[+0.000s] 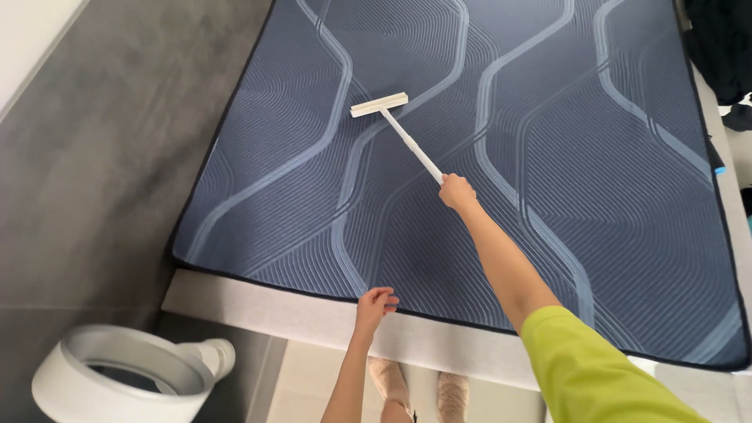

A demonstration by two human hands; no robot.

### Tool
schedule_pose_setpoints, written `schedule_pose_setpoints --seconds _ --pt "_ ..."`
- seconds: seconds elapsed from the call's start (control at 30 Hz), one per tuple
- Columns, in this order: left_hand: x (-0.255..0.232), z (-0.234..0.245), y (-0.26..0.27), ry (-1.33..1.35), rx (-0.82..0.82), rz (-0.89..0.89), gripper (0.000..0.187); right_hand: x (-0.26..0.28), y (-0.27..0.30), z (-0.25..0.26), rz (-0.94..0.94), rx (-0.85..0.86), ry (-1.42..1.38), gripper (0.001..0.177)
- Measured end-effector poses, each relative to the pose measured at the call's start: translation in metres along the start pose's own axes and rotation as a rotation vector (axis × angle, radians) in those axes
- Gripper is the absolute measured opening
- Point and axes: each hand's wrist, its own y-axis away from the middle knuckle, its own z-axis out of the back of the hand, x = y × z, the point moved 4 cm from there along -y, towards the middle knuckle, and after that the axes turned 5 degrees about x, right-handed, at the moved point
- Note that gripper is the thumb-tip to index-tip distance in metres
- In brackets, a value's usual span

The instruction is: The person uses a long-handled lint roller to clean a mattress surface. They roll the tool across the mattress in multiple passes, briefly remove and replace the roller sheet, and continue rolling across the entire surface.

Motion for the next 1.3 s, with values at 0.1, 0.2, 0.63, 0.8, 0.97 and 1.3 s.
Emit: schedule_pose_setpoints --seconds 0.1,0.2,0.63,0.8,0.97,1.3 --pt "-0.004 0.020 0.000 -0.014 -0.004 0.032 0.027 -0.001 0.007 -0.008 0.017 0.023 -0.004 0.052" --pt "0.003 0.022 -0.031 0.004 0.004 0.016 0.025 -0.048 0.053 -0.013 0.200 0.078 0.298 0.052" --pt "-0.083 -0.023 -0.036 -0.019 0.157 0.021 0.024 -0.499 0.347 0.062 -0.520 0.429 0.480 0.055" --pt "-0.073 -0.032 -0.035 -0.028 0.200 0.067 0.024 -0.595 0.318 0.109 -0.240 -0.306 0.776 0.051" --pt "-0.068 -0.025 -0.026 -0.061 0.176 0.114 0.025 -0.302 0.261 0.113 -0.409 0.414 0.561 0.054" --pt "-0.037 0.042 -0.022 -0.003 0.018 -0.028 0.024 0.049 -0.013 -0.001 0.327 -0.010 0.407 0.035"
